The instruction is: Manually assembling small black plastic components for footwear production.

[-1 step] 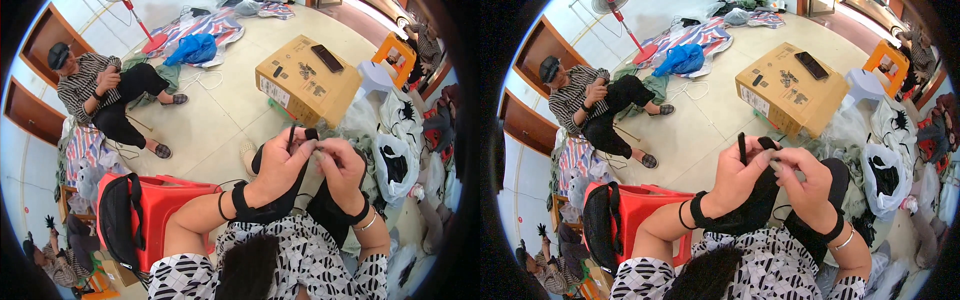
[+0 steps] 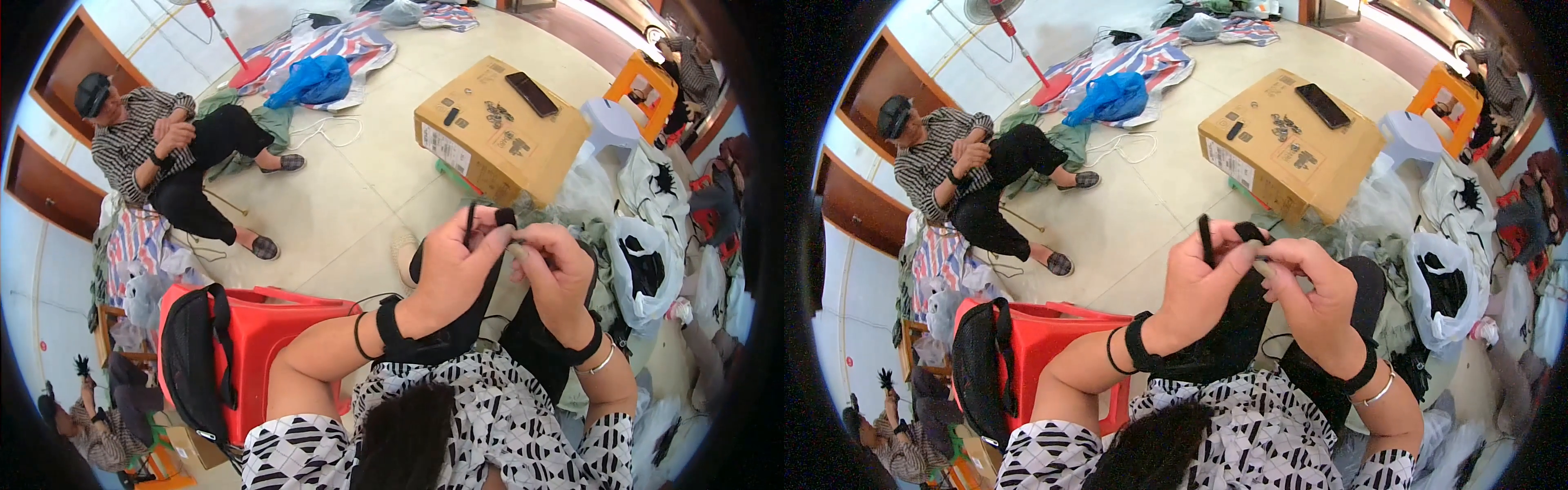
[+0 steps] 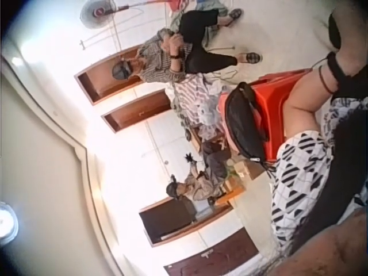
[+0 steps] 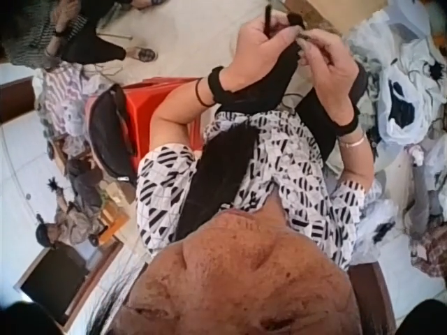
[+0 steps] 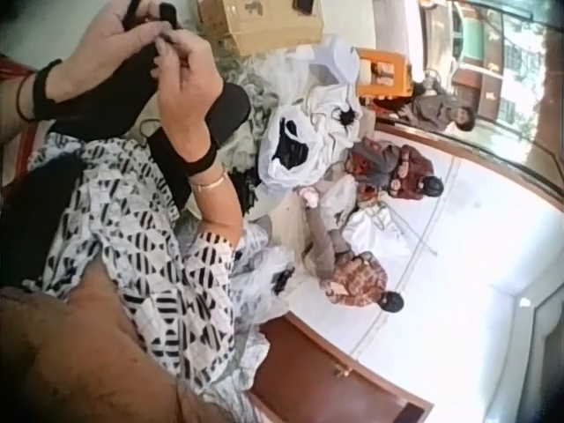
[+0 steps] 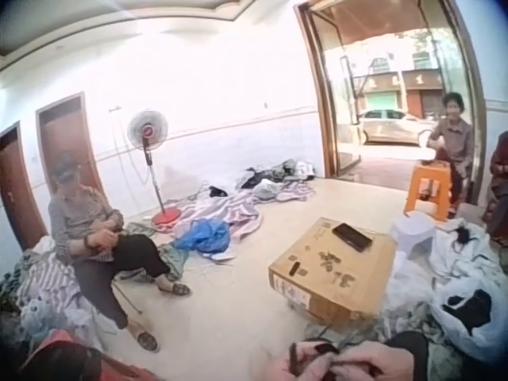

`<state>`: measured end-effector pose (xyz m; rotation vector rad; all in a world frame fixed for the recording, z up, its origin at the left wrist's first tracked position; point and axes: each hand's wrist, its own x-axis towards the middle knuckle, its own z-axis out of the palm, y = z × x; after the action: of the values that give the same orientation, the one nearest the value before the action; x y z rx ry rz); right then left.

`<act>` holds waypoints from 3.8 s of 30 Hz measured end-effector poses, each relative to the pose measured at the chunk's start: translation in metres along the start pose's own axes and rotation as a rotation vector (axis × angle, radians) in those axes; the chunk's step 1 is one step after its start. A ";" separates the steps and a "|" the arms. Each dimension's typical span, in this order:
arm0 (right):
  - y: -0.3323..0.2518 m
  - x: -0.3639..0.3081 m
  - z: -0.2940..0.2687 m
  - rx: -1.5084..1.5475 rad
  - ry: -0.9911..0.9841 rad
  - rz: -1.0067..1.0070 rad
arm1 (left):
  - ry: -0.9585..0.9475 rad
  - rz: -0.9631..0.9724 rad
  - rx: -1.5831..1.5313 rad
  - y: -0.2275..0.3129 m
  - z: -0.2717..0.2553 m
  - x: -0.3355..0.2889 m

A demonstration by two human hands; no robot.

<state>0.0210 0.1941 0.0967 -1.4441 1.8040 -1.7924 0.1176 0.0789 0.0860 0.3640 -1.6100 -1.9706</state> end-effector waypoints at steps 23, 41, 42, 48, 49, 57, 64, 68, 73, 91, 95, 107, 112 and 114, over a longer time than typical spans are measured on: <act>-0.009 0.008 -0.005 0.695 -0.171 0.380 | -0.028 0.210 0.400 0.019 -0.015 -0.003; 0.008 0.006 -0.002 0.478 -0.034 0.352 | 0.061 0.336 0.413 -0.003 -0.004 -0.001; 0.010 0.009 0.006 0.512 -0.013 0.357 | 0.123 0.371 0.413 -0.003 -0.006 -0.005; -0.004 0.032 0.060 0.603 -0.279 0.403 | 0.425 0.439 0.445 0.011 -0.041 -0.037; -0.004 0.034 0.063 0.607 -0.296 0.399 | 0.442 0.444 0.451 0.013 -0.044 -0.039; -0.012 0.034 0.073 0.603 -0.265 0.380 | 0.387 0.412 0.423 0.022 -0.049 -0.044; 0.006 0.024 0.064 0.590 -0.098 0.289 | 0.341 0.572 0.616 0.020 -0.048 -0.038; 0.009 0.022 0.055 0.650 -0.176 0.384 | 0.274 0.548 0.555 0.019 -0.048 -0.039; 0.008 0.021 0.043 0.677 -0.215 0.426 | 0.197 0.472 0.567 0.014 -0.044 -0.036; 0.005 0.006 0.002 -0.106 0.011 -0.056 | -0.126 0.369 0.641 0.006 -0.010 -0.010; 0.020 -0.002 -0.001 -0.079 0.168 -0.289 | -0.193 0.175 0.591 -0.007 -0.012 -0.008; 0.024 -0.015 -0.029 0.275 0.202 0.278 | -0.301 0.095 0.532 -0.021 0.008 0.000; 0.014 -0.016 -0.051 0.508 0.190 0.544 | -0.389 0.238 0.498 -0.022 0.027 0.012; 0.010 -0.018 -0.049 0.361 0.399 0.393 | -0.397 0.215 0.554 -0.018 0.024 0.013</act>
<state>-0.0100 0.2367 0.0912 -0.5829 1.6534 -2.1383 0.0900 0.0929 0.0766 -0.0077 -2.3394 -1.4718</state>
